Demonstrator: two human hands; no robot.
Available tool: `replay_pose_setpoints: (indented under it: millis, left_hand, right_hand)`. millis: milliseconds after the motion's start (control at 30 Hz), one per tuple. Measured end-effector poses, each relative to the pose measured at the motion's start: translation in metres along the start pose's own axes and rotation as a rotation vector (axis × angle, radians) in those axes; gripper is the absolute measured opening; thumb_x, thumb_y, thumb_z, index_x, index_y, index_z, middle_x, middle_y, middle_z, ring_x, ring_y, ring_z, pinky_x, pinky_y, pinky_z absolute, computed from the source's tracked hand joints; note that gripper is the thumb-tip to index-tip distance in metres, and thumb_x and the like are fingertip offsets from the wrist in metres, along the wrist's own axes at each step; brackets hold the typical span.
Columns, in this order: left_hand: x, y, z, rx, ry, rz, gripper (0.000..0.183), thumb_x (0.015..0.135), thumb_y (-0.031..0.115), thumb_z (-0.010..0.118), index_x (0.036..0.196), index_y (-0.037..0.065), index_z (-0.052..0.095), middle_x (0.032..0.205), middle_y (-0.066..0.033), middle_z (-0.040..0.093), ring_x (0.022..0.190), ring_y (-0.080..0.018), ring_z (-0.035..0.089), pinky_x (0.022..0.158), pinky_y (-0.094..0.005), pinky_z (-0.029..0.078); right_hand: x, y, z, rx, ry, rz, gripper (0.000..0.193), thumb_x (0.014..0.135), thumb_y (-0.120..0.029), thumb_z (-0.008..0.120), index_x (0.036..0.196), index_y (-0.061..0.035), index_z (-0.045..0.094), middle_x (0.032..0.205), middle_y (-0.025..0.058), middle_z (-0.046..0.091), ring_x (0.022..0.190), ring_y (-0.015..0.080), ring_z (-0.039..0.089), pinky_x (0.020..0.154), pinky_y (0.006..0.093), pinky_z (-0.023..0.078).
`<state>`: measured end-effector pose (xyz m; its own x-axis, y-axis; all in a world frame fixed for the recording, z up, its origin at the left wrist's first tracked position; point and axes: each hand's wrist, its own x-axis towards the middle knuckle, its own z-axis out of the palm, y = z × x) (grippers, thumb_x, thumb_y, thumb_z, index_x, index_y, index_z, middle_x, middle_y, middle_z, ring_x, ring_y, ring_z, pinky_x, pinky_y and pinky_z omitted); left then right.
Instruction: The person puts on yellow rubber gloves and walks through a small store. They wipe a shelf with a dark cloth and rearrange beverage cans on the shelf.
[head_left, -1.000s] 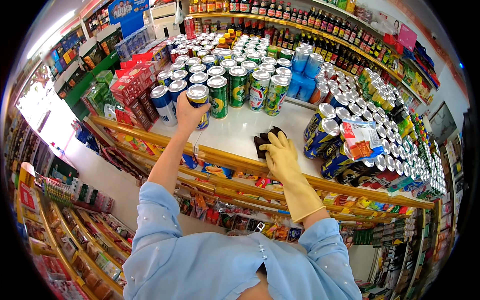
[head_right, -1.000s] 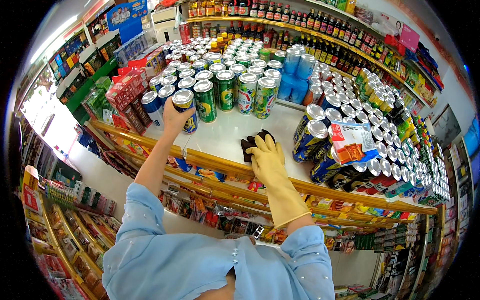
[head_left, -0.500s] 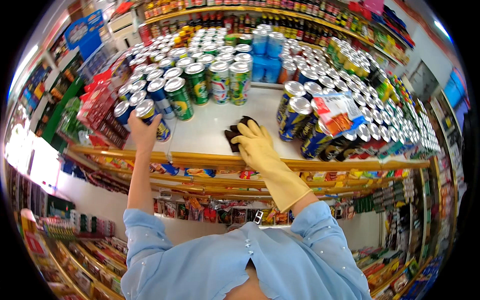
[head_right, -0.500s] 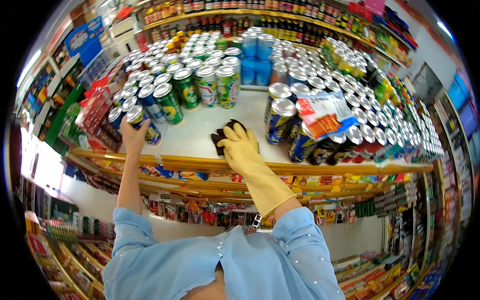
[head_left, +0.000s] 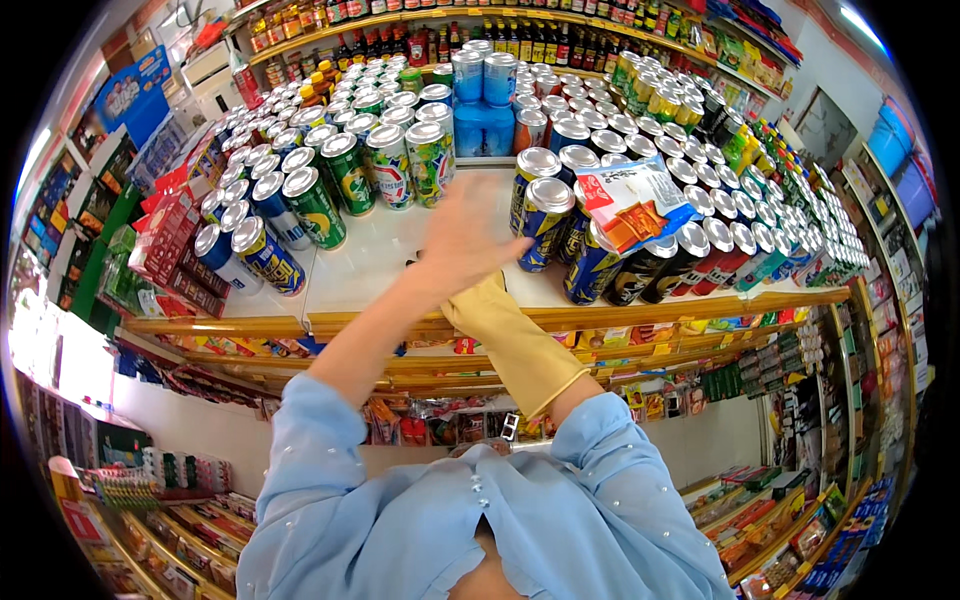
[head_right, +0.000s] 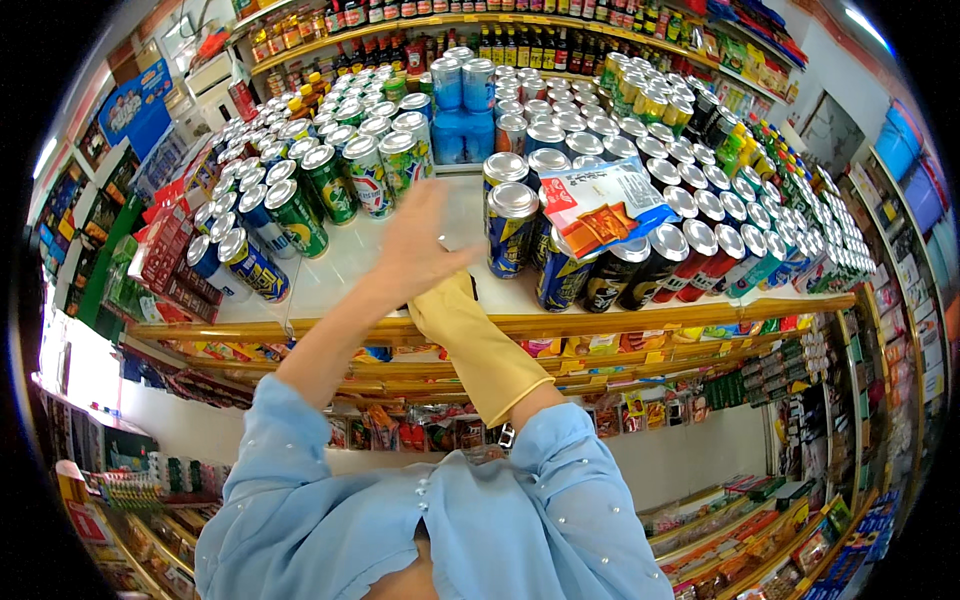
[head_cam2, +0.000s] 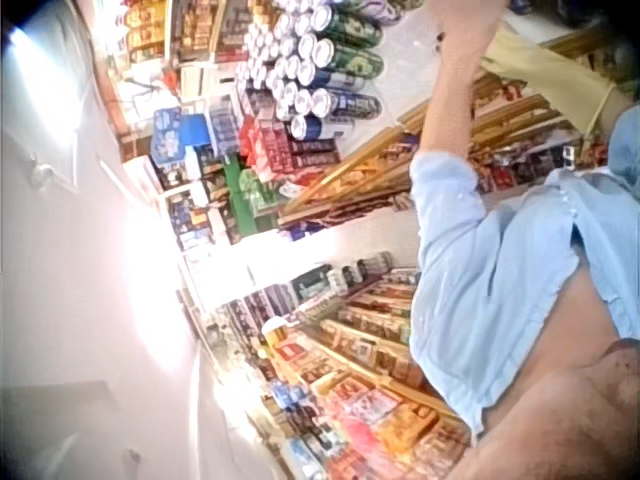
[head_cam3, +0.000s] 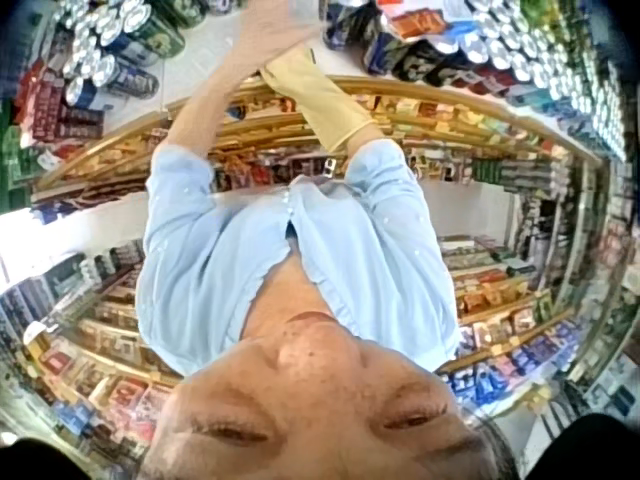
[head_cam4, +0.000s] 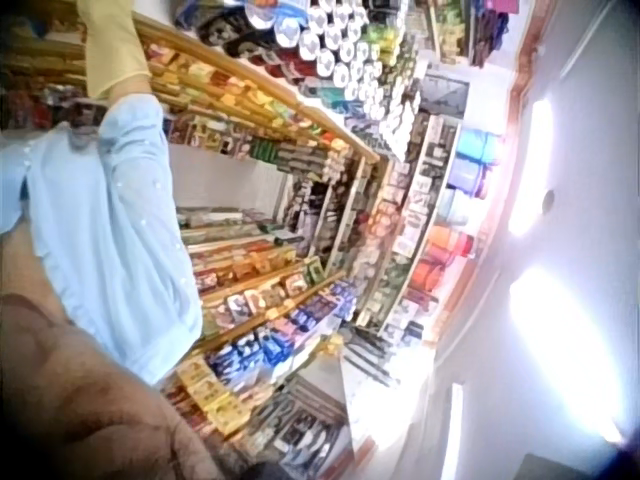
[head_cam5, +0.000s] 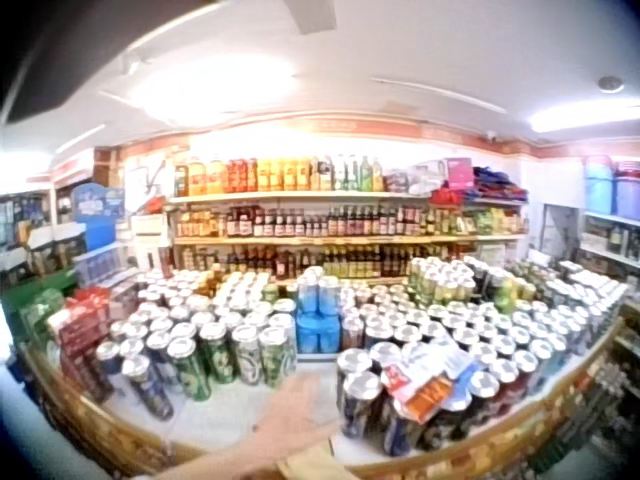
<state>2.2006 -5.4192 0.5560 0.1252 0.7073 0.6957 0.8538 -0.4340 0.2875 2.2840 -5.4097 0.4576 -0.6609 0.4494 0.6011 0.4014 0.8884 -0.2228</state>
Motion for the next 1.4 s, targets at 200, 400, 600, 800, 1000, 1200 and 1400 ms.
replay_pose_setpoints:
  millis: [200,400,600,800,1000,1200,1400]
  left_hand:
    - [0.037,0.044,0.073,-0.028,-0.160,-0.198,0.083,0.067,0.032,0.085,0.129,-0.003,0.041,0.117,-0.0230,0.053,0.103,-0.0379,0.061,0.082,-0.0461,0.053]
    - [0.025,0.031,0.062,-0.188,0.030,-0.222,0.068,0.069,0.024,0.080,0.120,0.001,0.041,0.111,-0.0217,0.053,0.098,-0.0425,0.060,0.081,-0.0486,0.052]
    - [0.008,-0.034,-0.061,0.073,0.074,-0.292,0.075,0.068,0.031,0.085,0.127,0.003,0.048,0.116,-0.0205,0.059,0.100,-0.0399,0.064,0.087,-0.0453,0.054]
    - [-0.025,-0.094,-0.141,0.405,-0.057,-0.304,0.076,0.068,0.027,0.083,0.129,0.000,0.048,0.120,-0.0218,0.059,0.106,-0.0394,0.061,0.090,-0.0464,0.049]
    - [-0.048,-0.132,-0.155,0.625,-0.153,-0.319,0.071,0.068,0.030,0.083,0.124,0.003,0.050,0.112,-0.0170,0.060,0.109,-0.0338,0.057,0.100,-0.0495,0.034]
    - [-0.056,-0.148,-0.159,0.677,-0.229,-0.375,0.068,0.068,0.034,0.084,0.119,0.004,0.052,0.105,-0.0152,0.062,0.106,-0.0339,0.056,0.103,-0.0526,0.030]
    - [-0.049,-0.153,-0.160,0.863,-0.301,-0.360,0.054,0.072,0.038,0.082,0.114,0.011,0.059,0.118,-0.0104,0.057,0.117,-0.0307,0.051,0.104,-0.0620,0.027]
  right_hand:
    - [-0.005,0.025,0.020,-0.111,0.116,-0.114,0.014,0.080,-0.016,0.065,0.093,-0.0190,0.070,0.117,0.0030,0.058,0.113,0.0286,0.049,0.087,0.0422,0.040]
    - [-0.015,0.022,0.018,-0.168,0.013,-0.017,0.025,0.085,-0.021,0.064,0.110,-0.0218,0.067,0.126,0.0074,0.060,0.123,0.0339,0.049,0.090,0.0493,0.043]
    - [0.003,-0.009,-0.022,0.000,-0.100,0.034,0.022,0.083,-0.011,0.063,0.104,-0.0108,0.069,0.119,0.0092,0.063,0.116,0.0290,0.050,0.087,0.0421,0.042]
    - [0.006,-0.012,-0.023,0.028,0.025,-0.028,0.018,0.078,-0.006,0.066,0.095,-0.0111,0.071,0.114,0.0076,0.061,0.107,0.0285,0.050,0.082,0.0407,0.040]
    - [0.006,-0.010,-0.022,0.020,0.013,-0.014,0.014,0.077,-0.007,0.067,0.090,-0.0107,0.070,0.111,0.0058,0.061,0.106,0.0292,0.050,0.081,0.0417,0.041]
    - [0.006,-0.009,-0.021,0.023,0.004,-0.012,0.017,0.077,-0.006,0.066,0.092,-0.0109,0.071,0.113,0.0058,0.061,0.106,0.0284,0.050,0.081,0.0404,0.041]
    - [0.006,-0.008,-0.020,0.028,-0.028,-0.003,0.017,0.079,-0.006,0.066,0.094,-0.0108,0.071,0.115,0.0045,0.061,0.107,0.0269,0.051,0.081,0.0392,0.041]
